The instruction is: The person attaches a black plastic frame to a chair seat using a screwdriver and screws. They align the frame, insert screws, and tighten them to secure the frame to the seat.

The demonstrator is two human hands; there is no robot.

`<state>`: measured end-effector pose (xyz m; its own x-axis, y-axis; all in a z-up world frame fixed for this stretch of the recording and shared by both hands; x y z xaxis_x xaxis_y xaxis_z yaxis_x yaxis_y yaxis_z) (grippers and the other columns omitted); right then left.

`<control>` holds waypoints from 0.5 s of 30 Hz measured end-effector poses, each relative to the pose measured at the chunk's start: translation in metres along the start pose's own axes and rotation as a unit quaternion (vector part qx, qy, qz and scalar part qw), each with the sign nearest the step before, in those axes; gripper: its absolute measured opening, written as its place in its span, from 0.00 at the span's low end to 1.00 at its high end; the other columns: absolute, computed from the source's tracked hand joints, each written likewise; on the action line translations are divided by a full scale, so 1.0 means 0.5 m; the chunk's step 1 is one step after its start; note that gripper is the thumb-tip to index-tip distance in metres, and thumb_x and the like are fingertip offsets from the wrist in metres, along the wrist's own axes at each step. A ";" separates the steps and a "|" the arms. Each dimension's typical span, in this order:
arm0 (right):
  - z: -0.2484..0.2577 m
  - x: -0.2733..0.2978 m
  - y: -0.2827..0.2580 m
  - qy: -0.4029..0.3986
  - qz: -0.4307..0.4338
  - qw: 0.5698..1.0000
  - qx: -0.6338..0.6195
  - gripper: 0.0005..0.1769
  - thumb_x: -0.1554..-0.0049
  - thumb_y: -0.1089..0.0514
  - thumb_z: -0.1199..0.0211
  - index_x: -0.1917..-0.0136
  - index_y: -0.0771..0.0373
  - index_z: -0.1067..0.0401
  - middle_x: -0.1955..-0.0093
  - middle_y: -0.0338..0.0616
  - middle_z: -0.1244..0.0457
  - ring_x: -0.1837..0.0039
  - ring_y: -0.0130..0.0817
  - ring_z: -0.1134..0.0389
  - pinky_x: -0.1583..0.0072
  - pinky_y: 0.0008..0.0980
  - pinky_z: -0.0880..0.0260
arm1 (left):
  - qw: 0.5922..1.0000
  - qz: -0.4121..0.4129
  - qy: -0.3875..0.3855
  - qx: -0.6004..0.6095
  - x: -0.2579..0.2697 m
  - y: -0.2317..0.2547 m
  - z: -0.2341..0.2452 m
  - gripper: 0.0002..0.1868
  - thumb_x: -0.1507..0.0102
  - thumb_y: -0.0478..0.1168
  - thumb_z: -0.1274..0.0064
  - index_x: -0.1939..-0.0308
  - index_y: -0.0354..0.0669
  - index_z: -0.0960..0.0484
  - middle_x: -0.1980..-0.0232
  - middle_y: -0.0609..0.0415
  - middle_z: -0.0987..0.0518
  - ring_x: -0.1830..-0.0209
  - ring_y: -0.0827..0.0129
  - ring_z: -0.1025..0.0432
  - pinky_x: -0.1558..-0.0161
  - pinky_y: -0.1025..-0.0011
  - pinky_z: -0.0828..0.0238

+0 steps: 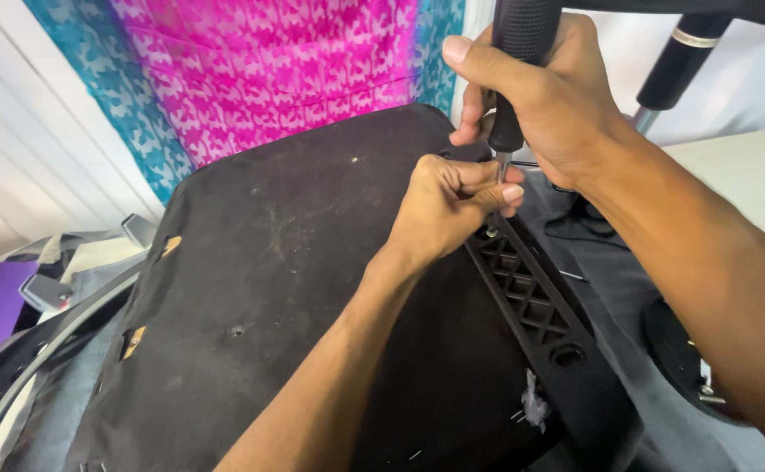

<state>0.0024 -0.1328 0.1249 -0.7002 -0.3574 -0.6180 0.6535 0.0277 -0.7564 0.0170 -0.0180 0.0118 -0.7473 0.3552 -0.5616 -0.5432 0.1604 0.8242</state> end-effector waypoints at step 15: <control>-0.011 -0.015 0.042 -0.064 -0.100 0.978 -0.171 0.24 0.40 0.62 0.40 0.75 0.53 0.43 0.80 0.30 0.52 0.80 0.20 0.54 0.76 0.24 0.52 | 0.993 0.004 0.088 -0.082 0.039 -0.010 -0.021 0.08 0.35 0.36 0.35 0.63 0.32 0.11 0.76 0.55 0.22 0.75 0.82 0.37 0.71 0.76 0.36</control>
<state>0.0196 -0.1243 0.1123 -0.7477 -0.5017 -0.4351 0.3577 0.2479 -0.9004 0.0011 -0.0213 -0.0041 -0.7999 0.1871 -0.5703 -0.5804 0.0010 0.8143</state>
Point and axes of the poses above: each hand's wrist, its own x-axis away from the middle knuckle, its own z-axis out of the back of the hand, y = z × x, the point moved 2 cm from there along -x, towards the middle knuckle
